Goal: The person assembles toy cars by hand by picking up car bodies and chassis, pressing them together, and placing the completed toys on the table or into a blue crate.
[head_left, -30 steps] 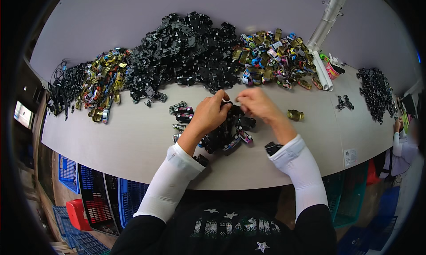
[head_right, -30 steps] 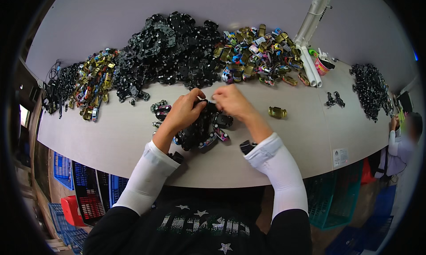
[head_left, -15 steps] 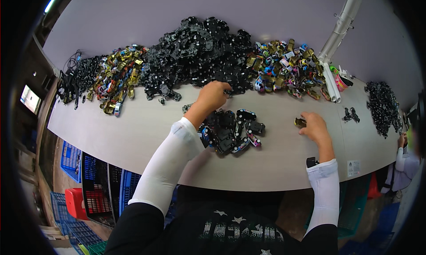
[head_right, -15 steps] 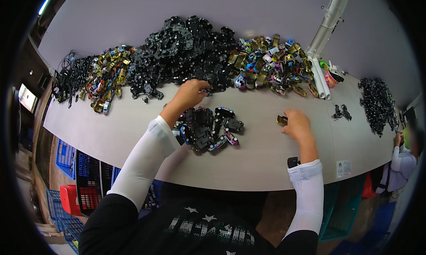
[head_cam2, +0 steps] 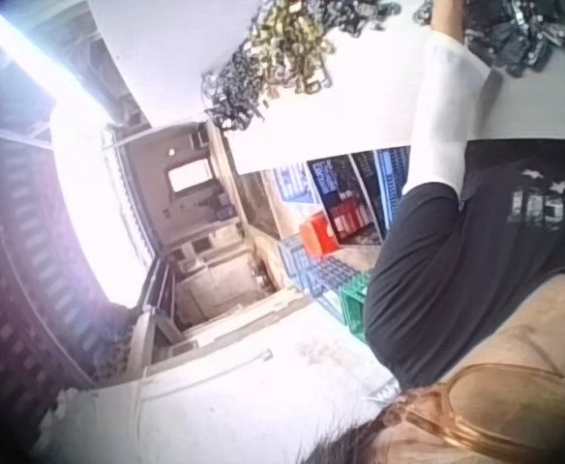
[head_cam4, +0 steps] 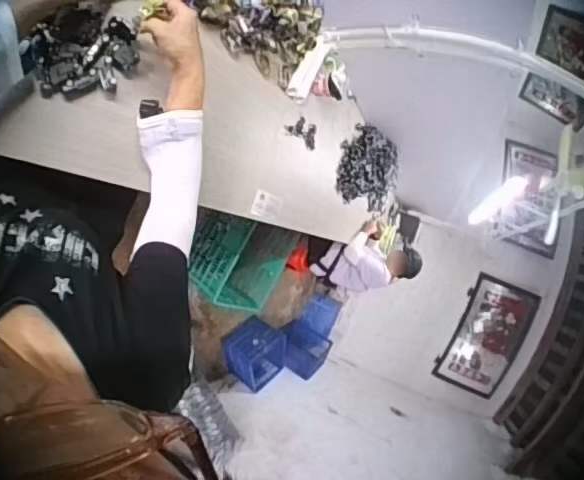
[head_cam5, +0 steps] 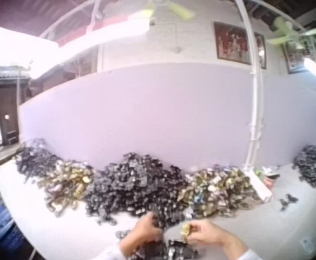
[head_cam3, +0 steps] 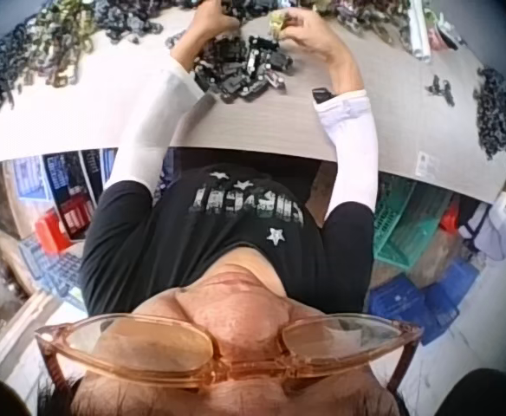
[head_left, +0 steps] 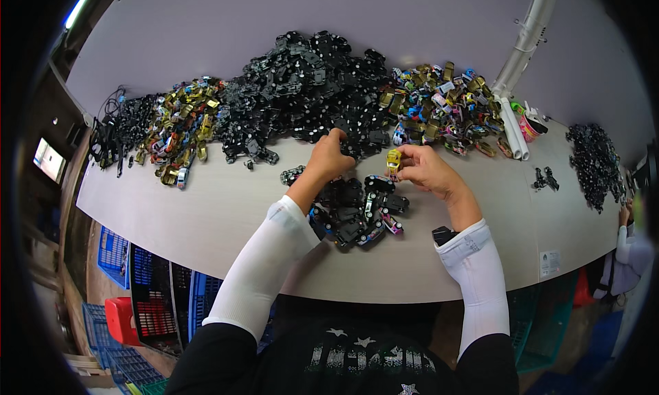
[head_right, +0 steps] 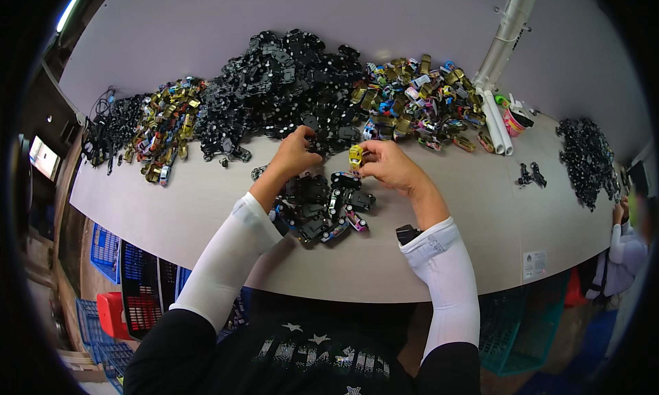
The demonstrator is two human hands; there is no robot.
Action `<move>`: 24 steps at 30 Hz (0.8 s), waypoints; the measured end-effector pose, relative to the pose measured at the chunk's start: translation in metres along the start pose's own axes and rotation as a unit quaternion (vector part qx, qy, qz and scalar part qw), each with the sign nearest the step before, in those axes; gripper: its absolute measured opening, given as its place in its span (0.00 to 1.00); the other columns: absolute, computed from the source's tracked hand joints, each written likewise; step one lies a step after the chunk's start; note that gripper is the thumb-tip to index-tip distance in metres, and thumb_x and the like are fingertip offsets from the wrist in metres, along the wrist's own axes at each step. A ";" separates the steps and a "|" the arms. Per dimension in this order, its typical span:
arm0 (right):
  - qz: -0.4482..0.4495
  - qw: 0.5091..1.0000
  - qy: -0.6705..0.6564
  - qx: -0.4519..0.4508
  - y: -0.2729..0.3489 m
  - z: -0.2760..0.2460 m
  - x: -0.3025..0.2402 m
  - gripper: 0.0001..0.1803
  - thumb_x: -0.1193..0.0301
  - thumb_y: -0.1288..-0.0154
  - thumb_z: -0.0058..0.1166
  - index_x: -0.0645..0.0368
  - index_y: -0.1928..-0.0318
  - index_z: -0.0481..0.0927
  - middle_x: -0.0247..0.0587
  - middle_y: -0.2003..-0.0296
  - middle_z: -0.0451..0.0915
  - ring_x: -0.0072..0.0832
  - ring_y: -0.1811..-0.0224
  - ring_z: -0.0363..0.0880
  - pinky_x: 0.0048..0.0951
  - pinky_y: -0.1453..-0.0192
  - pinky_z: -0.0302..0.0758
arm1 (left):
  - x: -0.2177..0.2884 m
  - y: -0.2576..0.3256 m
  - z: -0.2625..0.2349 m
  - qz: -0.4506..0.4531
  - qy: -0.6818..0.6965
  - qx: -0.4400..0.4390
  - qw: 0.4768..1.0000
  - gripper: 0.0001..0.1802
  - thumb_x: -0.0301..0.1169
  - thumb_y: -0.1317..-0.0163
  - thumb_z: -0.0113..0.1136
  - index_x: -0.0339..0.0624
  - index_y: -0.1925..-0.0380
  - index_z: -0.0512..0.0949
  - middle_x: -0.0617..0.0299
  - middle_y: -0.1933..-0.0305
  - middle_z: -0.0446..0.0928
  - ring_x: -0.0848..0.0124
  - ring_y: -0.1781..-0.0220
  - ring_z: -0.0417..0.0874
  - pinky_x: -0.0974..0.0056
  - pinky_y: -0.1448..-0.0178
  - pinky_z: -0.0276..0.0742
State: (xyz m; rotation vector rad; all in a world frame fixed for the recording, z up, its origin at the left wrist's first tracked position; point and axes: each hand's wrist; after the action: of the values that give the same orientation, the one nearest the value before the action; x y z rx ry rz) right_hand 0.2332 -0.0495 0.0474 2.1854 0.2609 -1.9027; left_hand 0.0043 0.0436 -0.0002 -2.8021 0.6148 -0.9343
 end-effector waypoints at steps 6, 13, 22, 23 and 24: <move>0.070 0.977 -0.200 -0.030 -0.021 0.017 -0.009 0.19 0.80 0.46 0.56 0.63 0.51 0.74 0.36 0.68 0.81 0.08 0.87 0.60 0.13 0.88 0.55 | 0.000 0.006 -0.036 -0.164 0.377 -0.190 0.892 0.37 0.24 0.57 0.68 0.33 0.42 0.70 0.54 0.57 0.80 0.69 0.61 0.80 0.67 0.62 0.73; -0.011 0.985 -0.170 0.020 -0.033 0.026 -0.016 0.24 0.80 0.45 0.59 0.61 0.46 0.71 0.31 0.70 0.77 0.07 0.88 0.58 0.12 0.88 0.54 | 0.016 0.013 -0.025 -0.153 0.565 -0.138 0.799 0.24 0.18 0.51 0.63 0.37 0.50 0.74 0.64 0.60 0.79 0.74 0.62 0.79 0.69 0.62 0.73; -0.057 0.956 -0.271 0.096 -0.032 0.021 -0.014 0.15 0.82 0.45 0.58 0.61 0.56 0.72 0.32 0.70 0.78 0.08 0.89 0.56 0.13 0.89 0.54 | 0.032 0.013 -0.009 -0.103 0.698 -0.189 0.683 0.15 0.16 0.45 0.59 0.36 0.56 0.73 0.54 0.58 0.79 0.65 0.59 0.84 0.62 0.55 0.82; -0.067 0.963 -0.241 0.103 -0.035 0.021 -0.012 0.15 0.81 0.45 0.58 0.61 0.56 0.72 0.30 0.71 0.76 0.07 0.89 0.54 0.14 0.90 0.52 | 0.035 0.012 -0.013 -0.101 0.698 -0.189 0.683 0.15 0.16 0.45 0.59 0.36 0.56 0.73 0.54 0.58 0.79 0.65 0.59 0.84 0.62 0.55 0.82; -0.069 0.963 -0.240 0.104 -0.033 0.018 -0.011 0.15 0.81 0.45 0.58 0.61 0.56 0.72 0.30 0.71 0.76 0.07 0.89 0.54 0.14 0.90 0.52 | 0.038 0.011 -0.017 -0.101 0.712 -0.179 0.671 0.13 0.19 0.42 0.57 0.35 0.56 0.72 0.53 0.57 0.79 0.64 0.59 0.84 0.61 0.54 0.83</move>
State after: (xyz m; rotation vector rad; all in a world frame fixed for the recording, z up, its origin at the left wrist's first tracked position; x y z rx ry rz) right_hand 0.2050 -0.0226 0.0537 1.7742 0.1313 -2.5629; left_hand 0.0183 0.0183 0.0320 -1.7058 0.5606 -3.2925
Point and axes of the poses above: each hand's wrist, its own y-axis away from the middle knuckle, its own z-axis out of the palm, x = y × z
